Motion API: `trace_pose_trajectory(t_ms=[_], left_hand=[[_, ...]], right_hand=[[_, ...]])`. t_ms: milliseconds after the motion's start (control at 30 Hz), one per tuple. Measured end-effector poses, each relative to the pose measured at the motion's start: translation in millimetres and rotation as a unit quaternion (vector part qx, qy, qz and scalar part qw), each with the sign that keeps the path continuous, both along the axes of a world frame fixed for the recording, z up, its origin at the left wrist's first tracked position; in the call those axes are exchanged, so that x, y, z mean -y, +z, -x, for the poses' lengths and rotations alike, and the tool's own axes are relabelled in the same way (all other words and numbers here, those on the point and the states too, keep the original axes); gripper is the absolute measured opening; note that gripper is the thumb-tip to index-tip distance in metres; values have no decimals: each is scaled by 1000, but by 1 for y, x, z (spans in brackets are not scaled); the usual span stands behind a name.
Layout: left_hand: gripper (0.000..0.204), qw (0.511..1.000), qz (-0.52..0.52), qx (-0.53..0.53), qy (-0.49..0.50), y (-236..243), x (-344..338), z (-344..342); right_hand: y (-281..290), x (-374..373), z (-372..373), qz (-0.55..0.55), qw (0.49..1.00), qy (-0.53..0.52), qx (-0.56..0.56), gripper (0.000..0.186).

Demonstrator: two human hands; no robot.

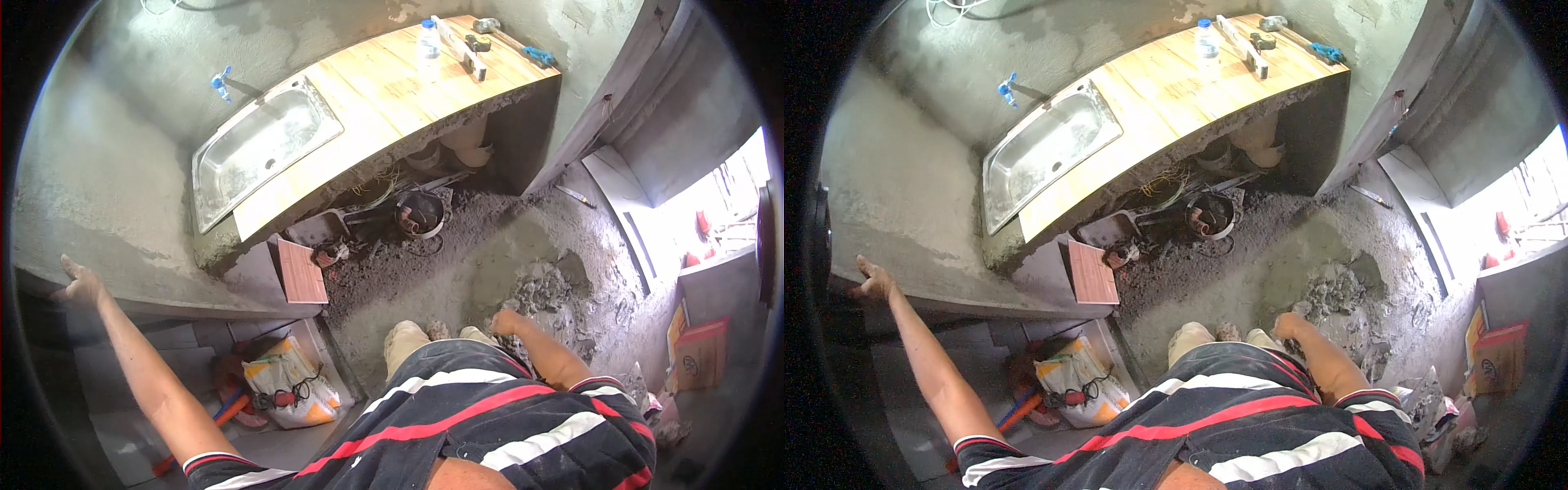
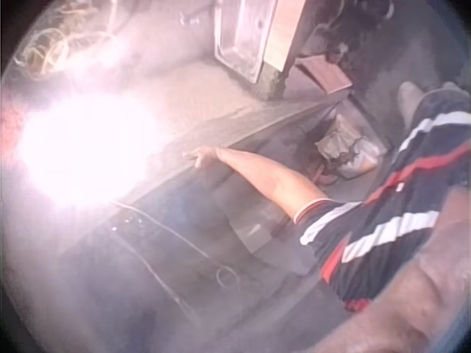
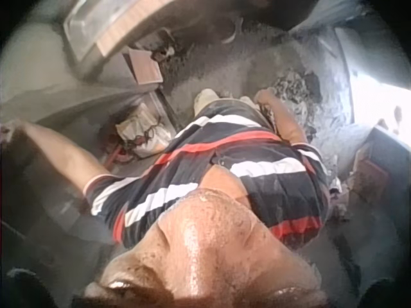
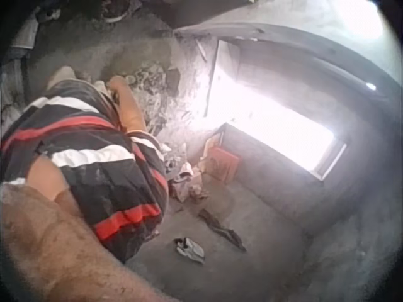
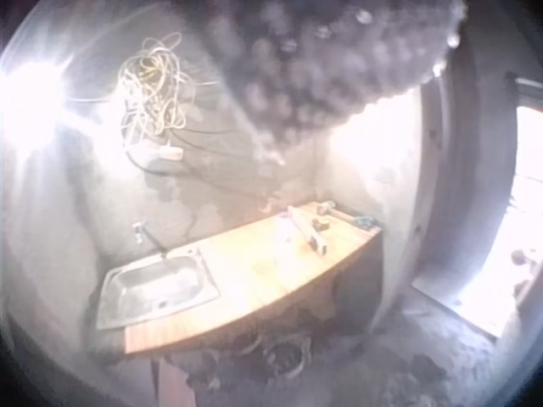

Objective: The person places two wood-patterned countertop panels onto a support structure, aligns them together, and then lowers a stainless steel sink into a pre-cut hole.

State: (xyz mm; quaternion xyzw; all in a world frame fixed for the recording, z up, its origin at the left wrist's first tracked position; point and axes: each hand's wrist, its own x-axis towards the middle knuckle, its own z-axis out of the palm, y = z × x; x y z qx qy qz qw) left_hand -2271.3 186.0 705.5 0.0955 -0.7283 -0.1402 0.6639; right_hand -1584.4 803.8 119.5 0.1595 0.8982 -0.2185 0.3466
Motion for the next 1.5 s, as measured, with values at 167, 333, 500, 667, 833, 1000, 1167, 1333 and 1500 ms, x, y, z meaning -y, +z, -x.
trace_pose_trajectory(t_ms=[167,333,500,667,833,1000,1167,1333,1500], left_hand=[[113,999,-3,-37,10,-1,-2,0],[118,995,52,-43,74,0,8,12],[98,996,-49,21,68,-13,16,24],[91,977,-122,174,12,-5,57,47],[107,993,9,-33,110,-12,58,48],[123,992,-25,54,109,-3,67,45],[122,992,-116,29,-45,-18,32,38],[122,997,-10,-3,74,-7,44,34],[114,996,-49,4,74,-11,10,17]], right_hand=[[-6,-3,-8,-1,1000,-2,-13,44],[-10,-8,-7,-2,1000,17,1,45],[2,-4,0,-5,1000,0,-17,41],[-7,-5,8,37,998,51,-3,36],[38,6,20,48,994,89,32,38],[44,-3,23,10,999,19,36,41],[24,-20,25,-25,998,40,40,37],[15,-14,24,12,993,112,-31,35],[6,-14,13,11,989,150,-9,39]])
